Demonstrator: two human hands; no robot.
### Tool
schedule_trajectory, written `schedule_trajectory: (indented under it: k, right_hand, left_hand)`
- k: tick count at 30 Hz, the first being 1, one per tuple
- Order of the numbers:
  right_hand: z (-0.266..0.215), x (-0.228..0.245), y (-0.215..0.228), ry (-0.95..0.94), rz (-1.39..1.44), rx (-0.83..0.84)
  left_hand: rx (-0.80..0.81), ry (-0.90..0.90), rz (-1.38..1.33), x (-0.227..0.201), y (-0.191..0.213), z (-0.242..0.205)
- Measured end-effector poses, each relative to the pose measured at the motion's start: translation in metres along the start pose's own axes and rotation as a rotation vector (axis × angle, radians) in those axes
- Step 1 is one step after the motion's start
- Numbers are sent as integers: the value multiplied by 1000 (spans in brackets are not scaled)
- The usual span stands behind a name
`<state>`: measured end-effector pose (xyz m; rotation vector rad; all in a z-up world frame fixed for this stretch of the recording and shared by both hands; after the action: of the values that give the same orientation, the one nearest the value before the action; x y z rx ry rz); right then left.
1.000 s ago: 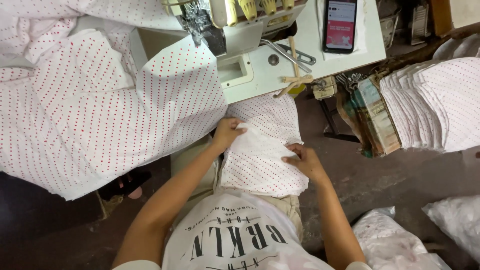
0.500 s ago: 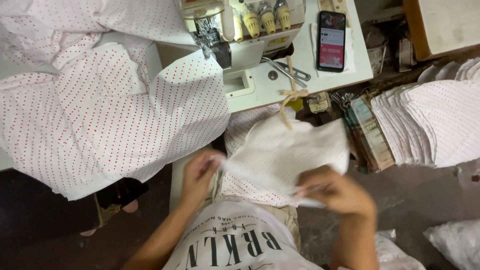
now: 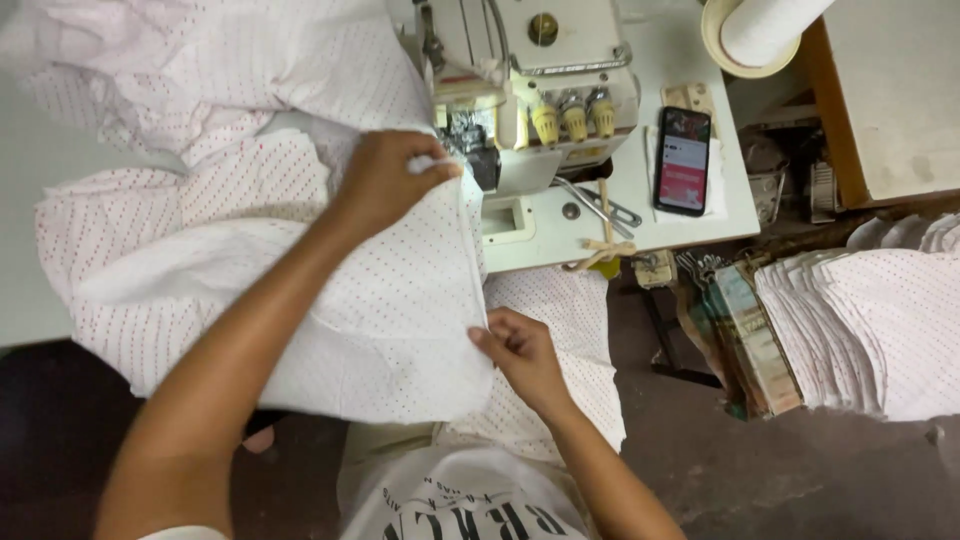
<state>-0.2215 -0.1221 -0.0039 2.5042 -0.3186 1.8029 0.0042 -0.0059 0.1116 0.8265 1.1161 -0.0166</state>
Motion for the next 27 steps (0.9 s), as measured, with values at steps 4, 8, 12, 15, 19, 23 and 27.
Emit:
schedule_trajectory:
  k: [4,8,12,15,19,23,27]
  right_hand:
    - [51,3,-7,155,-411,-161]
    - [90,-10,-4,277,-603,-222]
    - [103,-19,-4,287,-535,-221]
    - [96,-26,-4,271,-504,-215]
    - [89,-55,-4,269,-436,-137]
    - [42,-5,-5,294,-319,-38]
    - [-38,107,1,536,-397,100]
  left_hand:
    - [-65,-83,269,89,-57,15]
    - [-85,69,246,71,-54,0]
    - [15,95,154,67,-53,-4]
    - [57,200,130,44,-41,-17]
    - [-7,22,144,0,-9,-41]
    - [-155,-204,247,-57,44,-78]
    - [-247,-416,219,-182,115,-141]
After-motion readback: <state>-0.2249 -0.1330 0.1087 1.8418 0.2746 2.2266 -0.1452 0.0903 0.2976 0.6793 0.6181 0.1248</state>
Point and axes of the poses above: each hand's wrist, its own z-axis towards the middle knuckle, its own y-axis out of the back of the hand, x = y × z, the point moved 6 cm from there along z, towards the middle knuckle, and after that the axes turned 4 degrees about -y, right-handed, at the moved point
